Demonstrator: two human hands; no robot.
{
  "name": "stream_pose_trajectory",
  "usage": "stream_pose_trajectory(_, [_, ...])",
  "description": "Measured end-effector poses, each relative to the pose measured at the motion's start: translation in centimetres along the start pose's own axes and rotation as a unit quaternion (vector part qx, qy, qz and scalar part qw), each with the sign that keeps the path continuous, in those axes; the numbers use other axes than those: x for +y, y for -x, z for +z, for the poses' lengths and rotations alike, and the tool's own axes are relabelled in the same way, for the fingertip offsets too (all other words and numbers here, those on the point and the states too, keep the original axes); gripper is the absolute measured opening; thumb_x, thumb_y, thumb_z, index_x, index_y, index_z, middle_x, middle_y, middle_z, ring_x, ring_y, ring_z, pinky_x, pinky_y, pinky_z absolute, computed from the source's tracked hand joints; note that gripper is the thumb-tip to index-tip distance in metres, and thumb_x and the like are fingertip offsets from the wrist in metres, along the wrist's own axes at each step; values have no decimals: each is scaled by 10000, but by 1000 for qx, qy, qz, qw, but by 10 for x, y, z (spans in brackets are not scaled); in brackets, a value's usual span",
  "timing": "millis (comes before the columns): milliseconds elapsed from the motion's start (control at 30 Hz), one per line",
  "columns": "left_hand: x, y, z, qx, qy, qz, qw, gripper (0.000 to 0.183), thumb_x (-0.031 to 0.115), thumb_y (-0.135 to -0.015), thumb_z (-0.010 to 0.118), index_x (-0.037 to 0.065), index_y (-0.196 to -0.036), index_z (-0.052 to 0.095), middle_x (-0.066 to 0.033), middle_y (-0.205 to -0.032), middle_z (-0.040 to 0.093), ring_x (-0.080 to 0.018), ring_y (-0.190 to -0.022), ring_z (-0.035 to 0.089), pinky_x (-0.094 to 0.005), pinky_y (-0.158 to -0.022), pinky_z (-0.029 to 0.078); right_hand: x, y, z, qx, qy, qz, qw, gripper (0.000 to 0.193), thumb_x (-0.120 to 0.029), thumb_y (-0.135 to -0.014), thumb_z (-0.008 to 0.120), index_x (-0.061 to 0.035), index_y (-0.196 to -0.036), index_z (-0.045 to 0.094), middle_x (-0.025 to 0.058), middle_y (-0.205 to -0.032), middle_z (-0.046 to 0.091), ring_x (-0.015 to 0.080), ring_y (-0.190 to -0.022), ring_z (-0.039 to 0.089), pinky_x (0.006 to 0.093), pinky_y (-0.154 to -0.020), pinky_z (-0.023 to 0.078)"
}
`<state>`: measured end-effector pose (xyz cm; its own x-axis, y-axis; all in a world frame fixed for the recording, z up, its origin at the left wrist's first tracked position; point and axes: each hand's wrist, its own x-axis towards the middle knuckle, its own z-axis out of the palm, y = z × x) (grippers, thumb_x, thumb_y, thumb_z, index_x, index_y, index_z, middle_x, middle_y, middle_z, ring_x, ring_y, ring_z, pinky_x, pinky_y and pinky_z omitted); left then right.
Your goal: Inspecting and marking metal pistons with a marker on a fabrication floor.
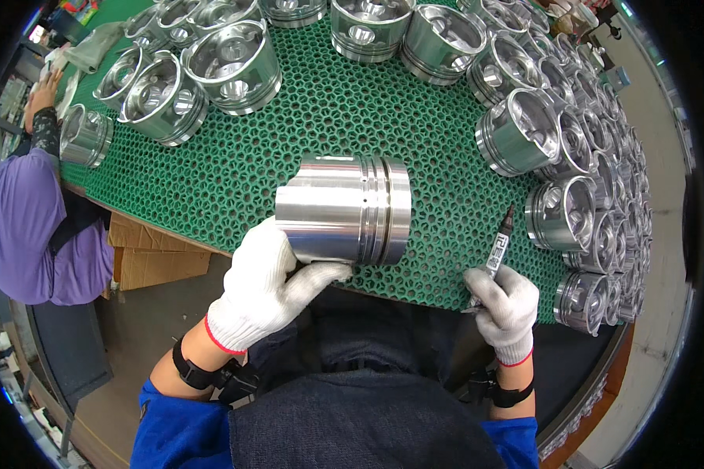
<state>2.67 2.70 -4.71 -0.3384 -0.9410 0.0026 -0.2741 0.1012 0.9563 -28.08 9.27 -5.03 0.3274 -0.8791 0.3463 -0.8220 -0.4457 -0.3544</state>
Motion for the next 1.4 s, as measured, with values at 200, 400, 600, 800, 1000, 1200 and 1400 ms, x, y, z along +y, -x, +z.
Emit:
stream_pose_trajectory(200, [-9,0,-5,-33,-112,144,983,360,133,-699,834,58,-1027,703,-114,-982,706,-322,-908,678,-368,-802,540,3,-3,1,-1,16,-8,1000,436,13,-597,649,-120,-1009,702,79,-715,637,240,-545,605,349,-471,468])
stream_pose_trajectory(400, [-9,9,7,-5,158,-122,980,461,165,-648,866,105,-1072,696,-113,-1125,674,-342,-1090,638,-437,-938,510,3,-2,-1,-13,25,1,1000,428,7,-605,651,-125,-1010,702,79,-710,630,238,-539,598,351,-468,463])
stream_pose_trajectory(600, [-31,16,0,-60,-79,58,993,485,137,-643,852,96,-1094,679,-119,-1110,672,-358,-1076,644,-454,-931,516,-29,-7,-30,25,-236,64,969,195,-51,-669,749,-44,-858,700,107,-753,684,237,-598,659,308,-521,520])
stream_pose_trajectory(800, [-22,9,-5,-25,-222,261,939,491,122,-637,853,79,-1093,676,-129,-1106,672,-366,-1072,647,-460,-933,516,-50,-43,-36,4,-583,-58,810,211,-98,-763,801,69,-836,695,133,-705,702,203,-538,675,297,-555,568])
stream_pose_trajectory(1000, [-30,3,-7,-5,-201,229,952,460,120,-636,855,78,-1064,689,-133,-1077,682,-377,-1053,651,-456,-939,513,-59,-53,-28,41,-551,38,832,303,-184,-677,862,7,-873,730,119,-773,722,219,-635,702,307,-591,559])
stream_pose_trajectory(1200, [10,-4,-22,-43,-260,237,935,338,264,-732,819,76,-985,698,-140,-896,667,-350,-803,641,-429,-712,512,-25,-45,-42,-21,-82,-59,995,346,-135,-694,751,-131,-1032,676,50,-617,547,237,-507,565,367,-451,447])
stream_pose_trajectory(1400, [77,-20,-47,-314,-184,-30,931,317,315,-913,671,19,-1028,681,-159,-819,660,-257,-744,642,-360,-711,507,-15,-4,-14,-41,88,-62,993,244,-127,-733,659,-222,-955,690,13,-576,475,195,-449,538,340,-384,408])
